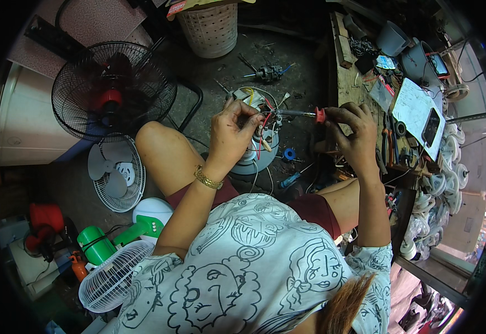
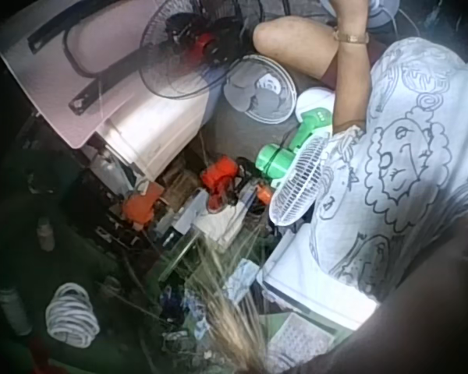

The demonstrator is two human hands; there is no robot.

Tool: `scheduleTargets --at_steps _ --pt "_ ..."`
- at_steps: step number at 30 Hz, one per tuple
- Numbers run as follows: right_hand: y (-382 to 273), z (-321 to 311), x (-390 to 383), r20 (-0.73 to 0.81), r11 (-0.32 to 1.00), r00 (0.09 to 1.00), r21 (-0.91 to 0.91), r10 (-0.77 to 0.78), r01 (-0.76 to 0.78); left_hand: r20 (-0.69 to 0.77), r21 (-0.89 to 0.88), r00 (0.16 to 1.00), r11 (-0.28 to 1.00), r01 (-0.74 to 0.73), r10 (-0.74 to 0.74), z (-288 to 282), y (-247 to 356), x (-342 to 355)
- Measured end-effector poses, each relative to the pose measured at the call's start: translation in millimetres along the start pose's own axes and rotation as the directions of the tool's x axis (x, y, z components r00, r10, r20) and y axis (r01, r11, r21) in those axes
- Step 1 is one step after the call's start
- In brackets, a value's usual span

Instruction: The person repairs an electric fan motor by hand and with a soldering iron, twisting wires together, applying solder to the connections, and cutting wire with pliers.

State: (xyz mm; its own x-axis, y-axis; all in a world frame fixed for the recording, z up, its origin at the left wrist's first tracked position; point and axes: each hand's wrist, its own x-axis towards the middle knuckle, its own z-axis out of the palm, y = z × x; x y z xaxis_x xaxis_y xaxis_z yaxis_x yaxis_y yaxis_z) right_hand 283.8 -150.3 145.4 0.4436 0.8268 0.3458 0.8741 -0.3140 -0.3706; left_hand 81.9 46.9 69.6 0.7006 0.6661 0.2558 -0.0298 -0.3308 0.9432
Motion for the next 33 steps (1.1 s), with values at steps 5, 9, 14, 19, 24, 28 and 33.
scheduleTargets --at_steps 5,9,14,19,24,28,33 --pt "-1 0 0 -0.007 1.000 1.000 -0.020 -0.009 0.009 -0.007 0.053 1.000 0.999 -0.010 0.010 0 1 0" --pt "-3 -2 1 -0.011 0.998 1.000 -0.052 -0.029 0.028 -0.004 0.081 1.000 0.996 -0.026 0.026 0 3 1" --pt "-6 -4 1 -0.015 0.997 0.999 -0.074 -0.036 0.034 -0.018 0.060 0.999 0.997 -0.038 0.039 1 3 1" --pt "-10 -6 1 -0.064 0.990 0.994 -0.113 -0.094 0.087 -0.027 0.120 0.999 0.992 -0.041 0.045 1 6 2" --pt "-12 -7 1 -0.084 0.983 0.990 -0.151 -0.116 0.103 -0.024 0.131 0.999 0.991 -0.031 0.035 1 10 2" --pt "-15 -8 1 -0.100 0.973 0.984 -0.197 -0.144 0.122 -0.030 0.154 0.999 0.987 -0.034 0.039 1 12 3" --pt "-17 -9 1 -0.114 0.965 0.979 -0.225 -0.167 0.138 -0.048 0.168 0.999 0.986 -0.005 0.013 3 11 3"
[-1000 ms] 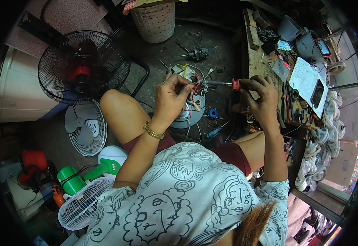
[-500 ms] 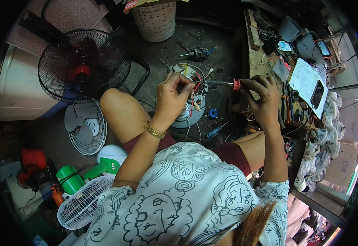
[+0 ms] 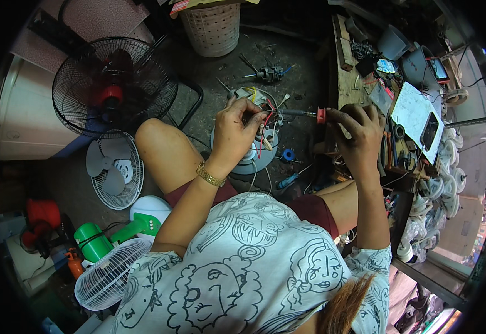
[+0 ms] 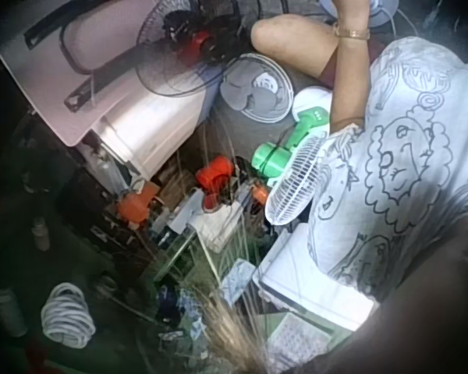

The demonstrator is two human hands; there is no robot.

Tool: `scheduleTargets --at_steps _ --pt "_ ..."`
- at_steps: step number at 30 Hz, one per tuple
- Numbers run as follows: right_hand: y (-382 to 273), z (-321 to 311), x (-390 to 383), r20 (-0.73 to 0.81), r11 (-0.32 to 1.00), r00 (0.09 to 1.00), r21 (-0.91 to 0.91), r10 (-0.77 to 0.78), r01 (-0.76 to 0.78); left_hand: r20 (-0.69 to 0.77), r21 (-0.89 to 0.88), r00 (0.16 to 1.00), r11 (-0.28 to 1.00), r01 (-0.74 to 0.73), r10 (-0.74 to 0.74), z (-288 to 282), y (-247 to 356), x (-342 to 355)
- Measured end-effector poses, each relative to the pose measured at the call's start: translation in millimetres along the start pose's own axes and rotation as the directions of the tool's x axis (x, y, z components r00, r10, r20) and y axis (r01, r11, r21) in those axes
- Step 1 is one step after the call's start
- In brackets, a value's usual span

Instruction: The person repairs an electric fan motor by hand and with a soldering iron, twisting wires together, applying solder to the connections, and cutting wire with pliers.

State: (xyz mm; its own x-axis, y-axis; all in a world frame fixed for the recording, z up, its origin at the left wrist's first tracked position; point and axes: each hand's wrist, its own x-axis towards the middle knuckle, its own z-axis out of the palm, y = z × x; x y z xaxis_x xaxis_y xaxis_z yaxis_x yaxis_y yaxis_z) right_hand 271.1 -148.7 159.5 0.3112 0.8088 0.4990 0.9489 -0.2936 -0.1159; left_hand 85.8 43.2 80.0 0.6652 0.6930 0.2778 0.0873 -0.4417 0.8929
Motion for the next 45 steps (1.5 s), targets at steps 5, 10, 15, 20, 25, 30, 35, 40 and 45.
scheduleTargets --at_steps 5,10,15,20,25,30,35,40,45 --pt "-1.6 -1.3 0.2 -0.010 1.000 1.000 -0.016 -0.012 0.012 0.007 0.005 0.999 0.999 -0.031 0.031 -0.5 0.1 0.2" --pt "-2.0 -2.1 1.6 -0.009 0.999 0.999 -0.039 -0.038 0.038 0.004 0.013 1.000 1.000 -0.020 0.019 -0.3 2.0 0.5" --pt "-5.8 -4.1 4.2 -0.008 0.999 0.999 -0.033 -0.043 0.043 0.007 0.008 1.000 1.000 -0.010 0.010 -0.8 5.9 1.3" --pt "-3.5 -3.2 2.4 -0.002 0.998 0.999 -0.043 -0.037 0.037 0.010 0.014 1.000 1.000 -0.009 0.009 -1.3 5.5 1.7" --pt "-4.8 -3.4 1.8 0.000 1.000 1.000 -0.009 -0.015 0.015 0.013 0.018 1.000 1.000 -0.012 0.012 -1.9 6.6 2.2" --pt "-4.9 -3.9 1.9 -0.010 1.000 1.000 -0.021 -0.009 0.009 0.013 0.039 1.000 0.999 -0.013 0.013 -1.9 5.5 2.2" --pt "-4.2 -3.1 1.4 -0.013 1.000 1.000 -0.025 -0.014 0.014 0.006 0.031 0.999 0.999 -0.031 0.031 -2.2 7.4 2.4" --pt "-3.6 -2.4 -0.5 -0.004 0.999 1.000 -0.035 -0.003 0.003 0.008 0.035 1.000 0.999 -0.012 0.012 -1.6 7.9 2.2" --pt "-5.6 -4.5 0.7 0.000 1.000 1.000 -0.028 -0.003 0.003 0.006 0.052 0.999 0.997 -0.048 0.048 -2.2 7.0 3.0"
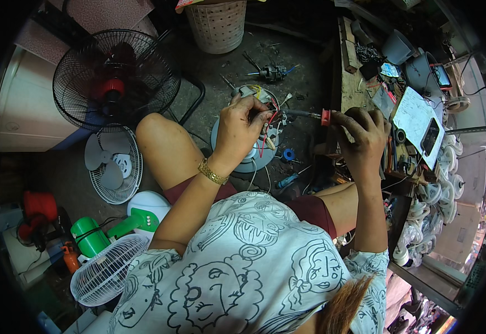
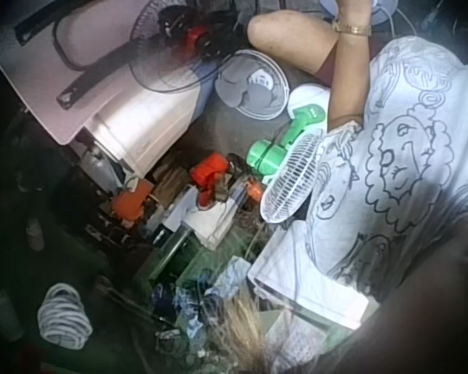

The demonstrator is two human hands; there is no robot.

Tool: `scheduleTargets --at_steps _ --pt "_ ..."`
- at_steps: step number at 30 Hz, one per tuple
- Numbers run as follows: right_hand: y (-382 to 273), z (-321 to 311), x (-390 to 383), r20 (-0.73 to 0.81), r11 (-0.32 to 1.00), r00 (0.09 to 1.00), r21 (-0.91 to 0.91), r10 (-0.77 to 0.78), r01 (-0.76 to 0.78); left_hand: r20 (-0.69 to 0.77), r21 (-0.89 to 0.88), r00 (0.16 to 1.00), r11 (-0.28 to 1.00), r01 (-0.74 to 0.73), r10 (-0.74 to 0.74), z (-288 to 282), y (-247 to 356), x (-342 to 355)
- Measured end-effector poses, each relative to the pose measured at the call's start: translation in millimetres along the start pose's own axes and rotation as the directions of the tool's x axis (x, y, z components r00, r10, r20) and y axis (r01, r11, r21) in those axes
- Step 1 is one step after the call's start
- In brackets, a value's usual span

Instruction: The person repairs an electric fan motor by hand and with a soldering iron, twisting wires together, applying solder to the connections, and cutting wire with pliers.

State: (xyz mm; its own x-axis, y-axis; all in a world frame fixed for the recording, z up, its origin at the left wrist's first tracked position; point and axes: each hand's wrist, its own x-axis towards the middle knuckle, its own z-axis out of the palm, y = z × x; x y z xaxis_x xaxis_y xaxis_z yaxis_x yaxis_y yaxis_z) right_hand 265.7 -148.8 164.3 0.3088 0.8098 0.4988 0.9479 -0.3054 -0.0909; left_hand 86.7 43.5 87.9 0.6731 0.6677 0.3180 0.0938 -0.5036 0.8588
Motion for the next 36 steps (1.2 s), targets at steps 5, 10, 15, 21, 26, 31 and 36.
scheduleTargets --at_steps 5,10,15,21,26,31,36 --pt "-1.1 -0.6 1.6 0.006 1.000 1.000 -0.020 -0.008 0.008 -0.022 0.010 1.000 1.000 -0.012 0.012 1.1 1.1 0.1" --pt "-1.2 -2.0 1.9 0.003 1.000 1.000 -0.009 -0.010 0.010 -0.046 -0.004 0.998 0.999 -0.034 0.034 1.9 3.7 0.1" --pt "-1.7 -2.5 3.2 0.001 0.999 1.000 -0.028 -0.028 0.028 -0.042 0.028 0.998 0.999 -0.043 0.044 0.7 3.9 0.6" --pt "-0.4 -2.8 3.4 0.010 0.999 0.999 -0.033 -0.034 0.034 -0.048 0.061 0.998 0.997 -0.045 0.048 0.8 6.2 1.3" --pt "-0.7 -3.3 4.6 0.003 0.998 0.999 -0.039 -0.046 0.046 -0.035 0.059 0.999 0.998 -0.036 0.038 1.3 4.2 1.0" --pt "-0.6 -4.0 5.0 0.002 0.998 0.999 -0.028 -0.049 0.049 -0.040 0.040 0.998 0.998 -0.052 0.054 0.4 6.3 0.7" --pt "-1.3 -4.1 5.7 0.004 0.998 0.999 -0.038 -0.053 0.053 -0.095 -0.115 0.994 0.993 0.036 -0.047 5.4 0.0 -0.8"
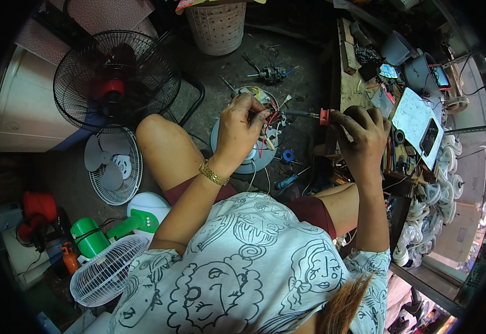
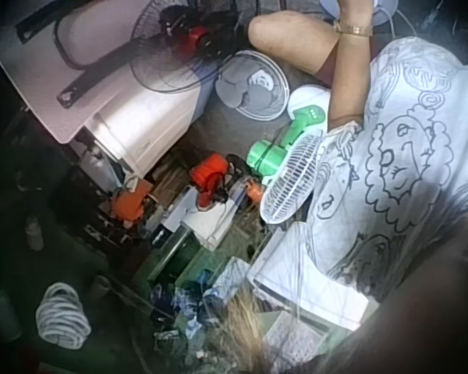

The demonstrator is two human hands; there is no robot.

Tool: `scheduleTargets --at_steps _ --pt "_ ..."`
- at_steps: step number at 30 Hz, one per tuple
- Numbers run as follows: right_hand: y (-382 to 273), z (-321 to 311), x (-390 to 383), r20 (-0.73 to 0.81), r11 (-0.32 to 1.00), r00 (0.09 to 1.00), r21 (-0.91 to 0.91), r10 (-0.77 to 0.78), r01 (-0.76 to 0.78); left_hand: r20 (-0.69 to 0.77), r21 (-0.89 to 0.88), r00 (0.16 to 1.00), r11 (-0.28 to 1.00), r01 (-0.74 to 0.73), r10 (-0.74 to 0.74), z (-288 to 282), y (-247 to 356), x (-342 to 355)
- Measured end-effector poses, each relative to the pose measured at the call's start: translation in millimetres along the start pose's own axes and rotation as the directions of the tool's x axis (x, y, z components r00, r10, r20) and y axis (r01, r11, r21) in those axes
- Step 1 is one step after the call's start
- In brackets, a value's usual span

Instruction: The person repairs an electric fan motor by hand and with a soldering iron, twisting wires together, applying solder to the connections, and cutting wire with pliers.

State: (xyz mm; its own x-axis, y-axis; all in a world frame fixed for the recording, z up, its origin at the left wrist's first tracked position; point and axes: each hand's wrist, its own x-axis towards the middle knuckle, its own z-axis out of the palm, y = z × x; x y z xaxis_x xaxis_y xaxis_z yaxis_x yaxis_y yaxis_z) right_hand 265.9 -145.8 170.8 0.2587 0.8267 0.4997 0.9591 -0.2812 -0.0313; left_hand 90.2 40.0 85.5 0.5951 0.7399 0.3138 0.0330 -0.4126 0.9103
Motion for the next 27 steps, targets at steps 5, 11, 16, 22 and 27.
scheduleTargets --at_steps 5,11,16,22,27 --pt "0 0 -1 -0.002 1.000 1.000 0.004 0.008 -0.008 0.053 0.076 0.996 0.995 -0.070 0.066 -5 9 1" --pt "-1 0 0 0.015 1.000 1.000 -0.001 0.014 -0.014 0.056 0.091 0.994 0.991 -0.093 0.088 -5 8 3" --pt "5 -1 -2 0.005 0.998 0.998 0.014 0.061 -0.061 0.029 0.109 0.997 0.991 -0.081 0.078 -3 9 5" --pt "5 0 -4 0.039 0.996 0.998 0.066 0.058 -0.060 0.040 0.134 0.997 0.988 -0.078 0.073 -4 11 4" --pt "2 2 -3 0.032 0.996 0.998 0.067 0.049 -0.051 0.016 0.154 0.993 0.982 -0.114 0.113 -5 10 3"
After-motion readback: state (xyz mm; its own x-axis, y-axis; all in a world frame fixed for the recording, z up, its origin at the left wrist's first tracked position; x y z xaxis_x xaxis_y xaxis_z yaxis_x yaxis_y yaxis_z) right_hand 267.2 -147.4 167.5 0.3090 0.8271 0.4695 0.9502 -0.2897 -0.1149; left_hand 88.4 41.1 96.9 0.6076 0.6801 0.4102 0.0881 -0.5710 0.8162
